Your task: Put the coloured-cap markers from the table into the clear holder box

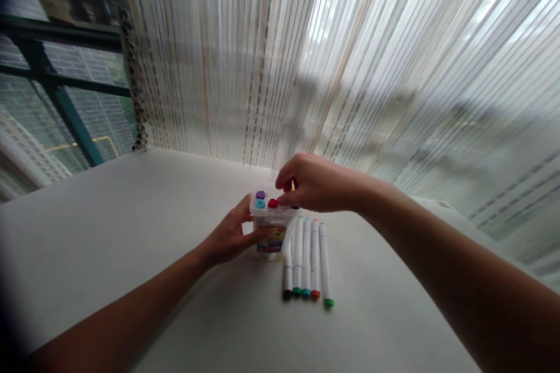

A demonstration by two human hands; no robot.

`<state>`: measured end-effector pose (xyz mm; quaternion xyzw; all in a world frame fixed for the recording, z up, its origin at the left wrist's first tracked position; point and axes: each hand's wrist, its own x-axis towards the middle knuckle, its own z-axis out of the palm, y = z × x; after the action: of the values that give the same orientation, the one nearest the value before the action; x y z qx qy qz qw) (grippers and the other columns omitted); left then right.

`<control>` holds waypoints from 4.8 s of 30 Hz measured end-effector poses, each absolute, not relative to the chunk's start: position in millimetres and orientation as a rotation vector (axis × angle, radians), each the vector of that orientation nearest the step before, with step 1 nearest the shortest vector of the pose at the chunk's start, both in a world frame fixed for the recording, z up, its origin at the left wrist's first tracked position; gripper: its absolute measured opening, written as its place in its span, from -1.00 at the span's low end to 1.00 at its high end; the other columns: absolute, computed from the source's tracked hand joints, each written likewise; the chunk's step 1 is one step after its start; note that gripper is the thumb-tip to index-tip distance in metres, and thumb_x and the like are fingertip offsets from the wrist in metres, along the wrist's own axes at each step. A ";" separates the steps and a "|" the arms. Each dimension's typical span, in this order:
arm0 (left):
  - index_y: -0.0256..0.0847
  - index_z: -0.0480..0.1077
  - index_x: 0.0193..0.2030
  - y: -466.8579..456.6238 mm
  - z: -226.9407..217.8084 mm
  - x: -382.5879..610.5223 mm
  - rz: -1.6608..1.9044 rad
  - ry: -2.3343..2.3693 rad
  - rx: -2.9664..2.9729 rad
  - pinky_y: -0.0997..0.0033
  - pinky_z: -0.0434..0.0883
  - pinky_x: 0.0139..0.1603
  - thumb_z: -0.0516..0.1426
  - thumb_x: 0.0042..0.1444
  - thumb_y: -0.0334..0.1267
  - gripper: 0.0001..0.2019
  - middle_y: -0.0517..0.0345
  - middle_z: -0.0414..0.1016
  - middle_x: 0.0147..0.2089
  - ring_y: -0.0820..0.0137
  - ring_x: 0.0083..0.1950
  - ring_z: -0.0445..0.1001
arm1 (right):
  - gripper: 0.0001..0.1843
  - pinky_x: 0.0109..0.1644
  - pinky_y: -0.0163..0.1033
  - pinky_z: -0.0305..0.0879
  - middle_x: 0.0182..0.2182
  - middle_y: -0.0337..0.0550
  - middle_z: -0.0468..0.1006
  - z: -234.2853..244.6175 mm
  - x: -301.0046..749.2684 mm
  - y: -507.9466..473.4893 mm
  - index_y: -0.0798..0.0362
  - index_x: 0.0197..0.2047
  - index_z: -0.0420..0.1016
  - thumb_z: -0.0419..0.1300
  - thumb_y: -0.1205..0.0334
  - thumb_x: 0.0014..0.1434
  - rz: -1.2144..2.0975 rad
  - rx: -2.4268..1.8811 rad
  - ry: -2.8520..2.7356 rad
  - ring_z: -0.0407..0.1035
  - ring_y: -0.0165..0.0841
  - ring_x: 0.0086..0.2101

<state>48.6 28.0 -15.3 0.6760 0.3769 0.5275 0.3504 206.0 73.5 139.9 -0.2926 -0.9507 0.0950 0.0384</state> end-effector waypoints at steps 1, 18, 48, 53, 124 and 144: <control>-0.23 0.21 0.04 28.1 -15.2 48.7 1.369 0.971 1.749 0.22 0.35 0.00 0.22 0.01 -0.18 -0.53 0.01 0.45 -0.03 0.26 -0.02 0.41 | -0.90 -0.44 -0.35 0.12 -0.49 -0.18 0.47 138.1 206.4 73.0 0.14 -0.35 0.57 0.22 0.40 0.03 0.224 -0.892 -2.960 0.28 -0.43 -0.48; -0.23 0.21 0.04 27.6 -16.1 49.2 1.367 1.007 1.757 0.24 0.36 -0.03 0.22 0.01 -0.16 -0.52 0.00 0.45 -0.04 0.25 -0.02 0.41 | -0.88 -0.45 -0.36 0.09 -0.59 -0.26 0.41 136.1 180.2 68.5 0.19 -0.50 0.50 0.18 0.49 0.03 0.158 -0.853 -2.652 0.24 -0.49 -0.55; -0.21 0.19 0.07 27.7 -15.8 49.6 1.371 0.986 1.753 0.26 0.37 -0.04 0.22 0.01 -0.16 -0.50 0.01 0.45 -0.02 0.26 -0.02 0.42 | -0.82 -0.49 -0.34 -0.01 -0.61 -0.24 0.34 129.9 200.4 63.6 0.15 -0.49 0.50 0.16 0.35 0.13 0.072 -0.937 -3.015 0.13 -0.48 -0.57; -0.19 0.18 0.08 28.1 -15.6 48.8 1.369 1.001 1.765 0.23 0.36 -0.02 0.21 0.01 -0.17 -0.49 0.02 0.45 -0.02 0.25 0.00 0.41 | -0.80 -0.52 -0.34 -0.05 -0.67 -0.29 0.23 126.7 196.0 61.4 0.16 -0.55 0.43 0.14 0.38 0.10 -0.025 -0.880 -2.973 0.02 -0.51 -0.61; -0.22 0.20 0.07 29.1 -16.7 48.8 1.377 0.982 1.756 0.20 0.36 -0.01 0.22 0.01 -0.19 -0.50 0.00 0.46 -0.03 0.23 0.00 0.41 | -0.82 -0.53 -0.35 -0.01 -0.65 -0.29 0.29 139.4 195.8 71.4 0.15 -0.59 0.41 0.19 0.41 0.02 0.154 -0.948 -2.916 0.11 -0.51 -0.60; -0.24 0.21 0.02 27.4 -14.9 50.1 1.367 0.987 1.734 0.28 0.35 -0.03 0.22 0.01 -0.18 -0.54 0.03 0.46 -0.07 0.29 -0.07 0.43 | -0.83 -0.52 -0.34 0.07 -0.66 -0.25 0.37 129.3 198.1 69.5 0.18 -0.56 0.46 0.20 0.44 0.05 0.317 -0.858 -2.675 0.24 -0.47 -0.59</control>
<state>50.1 27.4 -14.9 0.6708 0.3816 0.5286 0.3536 198.1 69.5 129.3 -0.2996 -0.9346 0.1106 0.1566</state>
